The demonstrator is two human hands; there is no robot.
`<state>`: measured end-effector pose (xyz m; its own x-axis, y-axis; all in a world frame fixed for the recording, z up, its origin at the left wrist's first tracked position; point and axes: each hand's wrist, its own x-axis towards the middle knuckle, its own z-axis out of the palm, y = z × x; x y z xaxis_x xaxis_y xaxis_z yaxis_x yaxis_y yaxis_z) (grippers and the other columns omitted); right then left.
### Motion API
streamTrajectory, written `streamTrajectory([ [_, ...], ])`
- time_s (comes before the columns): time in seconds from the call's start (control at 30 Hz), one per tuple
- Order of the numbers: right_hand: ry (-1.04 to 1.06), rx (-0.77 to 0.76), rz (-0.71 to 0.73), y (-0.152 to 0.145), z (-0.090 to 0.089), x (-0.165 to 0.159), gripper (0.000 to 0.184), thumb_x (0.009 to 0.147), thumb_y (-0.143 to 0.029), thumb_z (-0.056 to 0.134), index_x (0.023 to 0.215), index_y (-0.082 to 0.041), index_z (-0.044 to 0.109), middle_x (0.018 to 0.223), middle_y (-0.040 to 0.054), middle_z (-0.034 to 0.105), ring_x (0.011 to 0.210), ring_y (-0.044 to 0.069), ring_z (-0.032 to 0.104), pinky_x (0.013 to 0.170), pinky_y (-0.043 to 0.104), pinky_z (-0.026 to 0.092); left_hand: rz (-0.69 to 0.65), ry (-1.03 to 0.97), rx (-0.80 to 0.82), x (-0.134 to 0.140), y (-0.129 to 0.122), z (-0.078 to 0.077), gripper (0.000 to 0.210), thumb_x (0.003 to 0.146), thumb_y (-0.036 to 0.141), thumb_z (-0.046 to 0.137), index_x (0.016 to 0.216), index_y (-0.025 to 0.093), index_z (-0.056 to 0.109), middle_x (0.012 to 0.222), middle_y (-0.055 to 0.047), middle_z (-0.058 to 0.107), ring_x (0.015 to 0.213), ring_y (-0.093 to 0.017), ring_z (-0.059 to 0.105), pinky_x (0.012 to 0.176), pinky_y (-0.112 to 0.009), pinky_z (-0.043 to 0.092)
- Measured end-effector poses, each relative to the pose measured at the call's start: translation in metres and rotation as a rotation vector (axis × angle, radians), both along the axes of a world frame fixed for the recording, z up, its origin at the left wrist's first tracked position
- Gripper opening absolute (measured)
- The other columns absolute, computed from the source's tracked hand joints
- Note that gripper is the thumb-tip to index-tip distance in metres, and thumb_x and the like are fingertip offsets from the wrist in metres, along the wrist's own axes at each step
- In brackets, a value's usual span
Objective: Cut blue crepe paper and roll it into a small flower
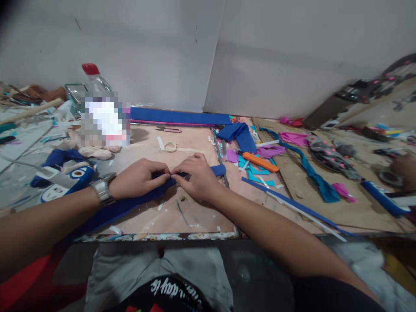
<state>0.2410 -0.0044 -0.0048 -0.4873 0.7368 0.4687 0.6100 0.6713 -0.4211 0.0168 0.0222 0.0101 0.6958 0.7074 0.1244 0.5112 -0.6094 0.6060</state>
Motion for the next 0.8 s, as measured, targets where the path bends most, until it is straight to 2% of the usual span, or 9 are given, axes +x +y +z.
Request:
streamTrajectory([
  [0.17,-0.003,-0.043,-0.016,-0.0005,-0.0014,0.0006,0.003,0.094,-0.022,0.07,0.093,-0.022,0.073,0.091,0.0026,0.079,0.089,0.021,0.07,0.096,0.043,0.036,0.001,0.153,0.253,0.0022,-0.0039,-0.0022,0.031,0.102,0.035,0.051,0.09,0.019,0.074,0.081,-0.006,0.077,0.07,-0.019,0.065,0.066,-0.03,0.033],
  [0.33,-0.042,-0.099,-0.025,-0.0023,0.0016,-0.0012,0.004,0.095,-0.019,0.065,0.093,-0.021,0.068,0.096,0.0053,0.076,0.093,0.023,0.066,0.094,0.042,0.037,-0.048,0.209,0.34,0.0009,-0.0024,-0.0052,0.032,0.106,0.033,0.047,0.095,0.02,0.074,0.084,-0.005,0.078,0.072,-0.019,0.066,0.065,-0.031,0.032],
  [0.6,-0.052,-0.09,-0.038,-0.0013,0.0024,0.001,0.002,0.096,-0.022,0.069,0.095,-0.021,0.07,0.095,0.0044,0.076,0.097,0.023,0.064,0.096,0.042,0.035,0.015,0.11,0.193,0.0011,-0.0008,-0.0045,0.032,0.104,0.037,0.054,0.089,0.02,0.076,0.077,-0.003,0.076,0.067,-0.017,0.062,0.064,-0.029,0.031],
  [0.8,-0.13,-0.101,-0.037,-0.0016,0.0053,0.0006,0.006,0.099,-0.02,0.06,0.097,-0.019,0.066,0.1,0.0084,0.075,0.097,0.025,0.064,0.1,0.045,0.034,-0.026,0.034,0.001,0.0007,0.0007,-0.0018,0.033,0.101,0.036,0.056,0.08,0.016,0.071,0.068,0.0,0.069,0.061,-0.013,0.056,0.062,-0.027,0.031],
])
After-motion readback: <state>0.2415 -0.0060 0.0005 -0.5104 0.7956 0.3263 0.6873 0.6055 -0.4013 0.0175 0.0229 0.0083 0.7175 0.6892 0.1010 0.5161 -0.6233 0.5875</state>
